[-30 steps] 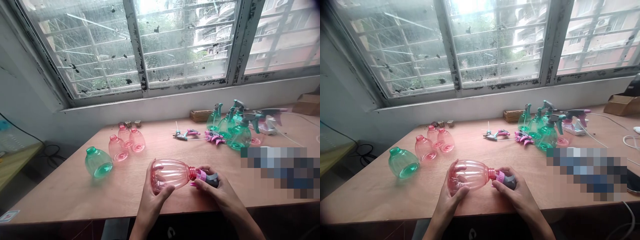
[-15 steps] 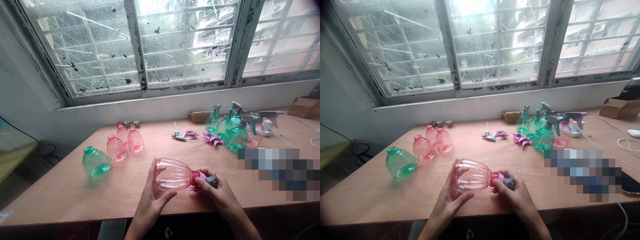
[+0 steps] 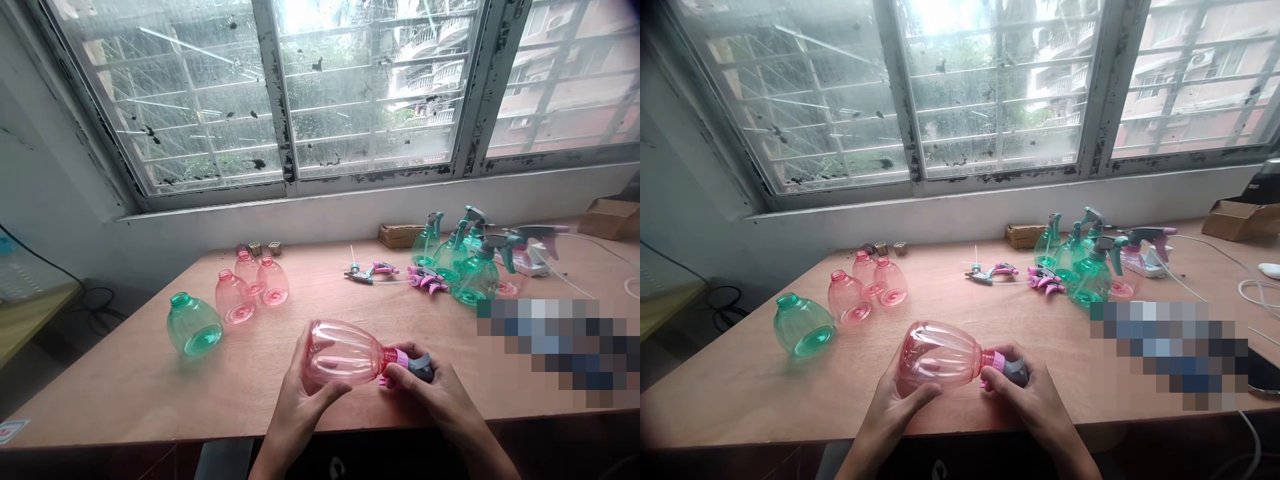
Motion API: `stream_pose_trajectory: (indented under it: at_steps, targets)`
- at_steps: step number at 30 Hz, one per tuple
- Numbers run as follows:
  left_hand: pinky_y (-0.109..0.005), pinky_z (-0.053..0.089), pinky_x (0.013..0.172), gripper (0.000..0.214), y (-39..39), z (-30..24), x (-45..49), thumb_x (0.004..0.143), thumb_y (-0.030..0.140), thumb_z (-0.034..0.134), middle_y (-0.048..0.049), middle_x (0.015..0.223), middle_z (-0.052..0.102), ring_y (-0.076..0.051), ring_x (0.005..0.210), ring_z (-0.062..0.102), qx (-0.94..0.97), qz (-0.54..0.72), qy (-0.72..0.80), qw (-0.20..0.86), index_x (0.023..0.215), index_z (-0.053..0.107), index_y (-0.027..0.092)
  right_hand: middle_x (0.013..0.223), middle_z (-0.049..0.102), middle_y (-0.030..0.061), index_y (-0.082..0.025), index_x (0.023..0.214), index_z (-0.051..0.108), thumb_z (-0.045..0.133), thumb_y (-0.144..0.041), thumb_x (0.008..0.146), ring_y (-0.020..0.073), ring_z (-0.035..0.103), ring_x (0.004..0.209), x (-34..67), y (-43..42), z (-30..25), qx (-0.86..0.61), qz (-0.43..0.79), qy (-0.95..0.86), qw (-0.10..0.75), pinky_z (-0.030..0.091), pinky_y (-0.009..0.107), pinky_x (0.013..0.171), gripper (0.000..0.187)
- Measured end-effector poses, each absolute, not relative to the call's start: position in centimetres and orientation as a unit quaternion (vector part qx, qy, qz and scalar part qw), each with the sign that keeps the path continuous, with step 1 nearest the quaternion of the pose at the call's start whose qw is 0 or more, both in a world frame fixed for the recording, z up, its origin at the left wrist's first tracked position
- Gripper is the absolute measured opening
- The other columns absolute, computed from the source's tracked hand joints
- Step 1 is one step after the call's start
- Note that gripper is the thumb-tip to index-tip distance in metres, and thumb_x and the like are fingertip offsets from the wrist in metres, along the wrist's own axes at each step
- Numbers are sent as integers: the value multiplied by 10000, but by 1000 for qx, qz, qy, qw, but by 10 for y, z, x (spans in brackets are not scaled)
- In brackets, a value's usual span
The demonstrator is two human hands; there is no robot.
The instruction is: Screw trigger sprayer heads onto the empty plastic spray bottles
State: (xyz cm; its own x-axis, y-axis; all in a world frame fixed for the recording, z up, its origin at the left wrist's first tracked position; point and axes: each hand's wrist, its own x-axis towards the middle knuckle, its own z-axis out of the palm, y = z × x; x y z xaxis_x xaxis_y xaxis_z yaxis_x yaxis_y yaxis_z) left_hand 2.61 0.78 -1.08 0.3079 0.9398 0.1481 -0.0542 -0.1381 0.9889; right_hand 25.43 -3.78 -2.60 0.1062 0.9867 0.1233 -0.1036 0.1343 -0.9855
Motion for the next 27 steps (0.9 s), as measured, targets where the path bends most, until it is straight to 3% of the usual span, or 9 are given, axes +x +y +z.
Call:
stream_pose_trajectory:
  at_steps: [3, 6, 10, 14, 18, 22, 27]
  targets:
    - [-455, 324, 1238, 943, 9, -13, 28, 816, 393, 838, -111, 1613, 447, -331, 1480, 426, 577, 508, 329, 549, 1589, 305, 307, 721, 764, 23, -175, 973, 737, 823, -480, 822, 182, 681, 685, 253, -38, -26, -461, 482, -477, 572, 488, 265, 671, 351]
    - [-431, 231, 1282, 846, 6, -10, 28, 860, 355, 807, -76, 1642, 416, -292, 1551, 305, 587, 493, 315, 560, 1569, 345, 332, 725, 761, 15, -177, 981, 733, 820, -464, 827, 176, 681, 683, 253, -38, -25, -462, 483, -481, 568, 485, 257, 667, 337]
    - [-464, 337, 1236, 911, 3, -8, 29, 814, 445, 833, -113, 1643, 405, -348, 1518, 363, 586, 487, 326, 559, 1571, 342, 312, 770, 760, 12, -179, 986, 741, 842, -431, 806, 179, 692, 692, 253, -39, -23, -464, 462, -489, 577, 502, 255, 659, 325]
    - [-495, 417, 1175, 862, 6, -12, 29, 824, 522, 798, -169, 1533, 533, -385, 1443, 469, 576, 509, 346, 538, 1540, 400, 252, 792, 765, 16, -180, 990, 751, 856, -427, 789, 187, 705, 700, 252, -40, -21, -467, 468, -484, 574, 516, 262, 668, 335]
    - [-475, 427, 1163, 827, 6, -12, 27, 862, 483, 772, -154, 1484, 571, -360, 1400, 521, 588, 497, 345, 536, 1552, 378, 253, 731, 762, 19, -174, 1001, 745, 834, -462, 807, 193, 699, 689, 252, -40, -23, -465, 482, -473, 572, 512, 273, 669, 358]
    - [-495, 375, 1192, 880, 3, -8, 23, 856, 438, 794, -134, 1416, 621, -353, 1364, 549, 616, 468, 338, 535, 1585, 328, 276, 809, 763, 38, -170, 1031, 735, 807, -510, 823, 200, 682, 707, 252, -39, -26, -464, 470, -468, 587, 533, 307, 702, 405]
    - [-527, 362, 1196, 893, -2, -6, 23, 843, 435, 801, -125, 1555, 510, -384, 1438, 470, 611, 485, 344, 522, 1590, 325, 326, 814, 743, 31, -178, 1007, 732, 813, -496, 818, 199, 677, 706, 250, -39, -22, -466, 456, -483, 584, 525, 283, 660, 378]
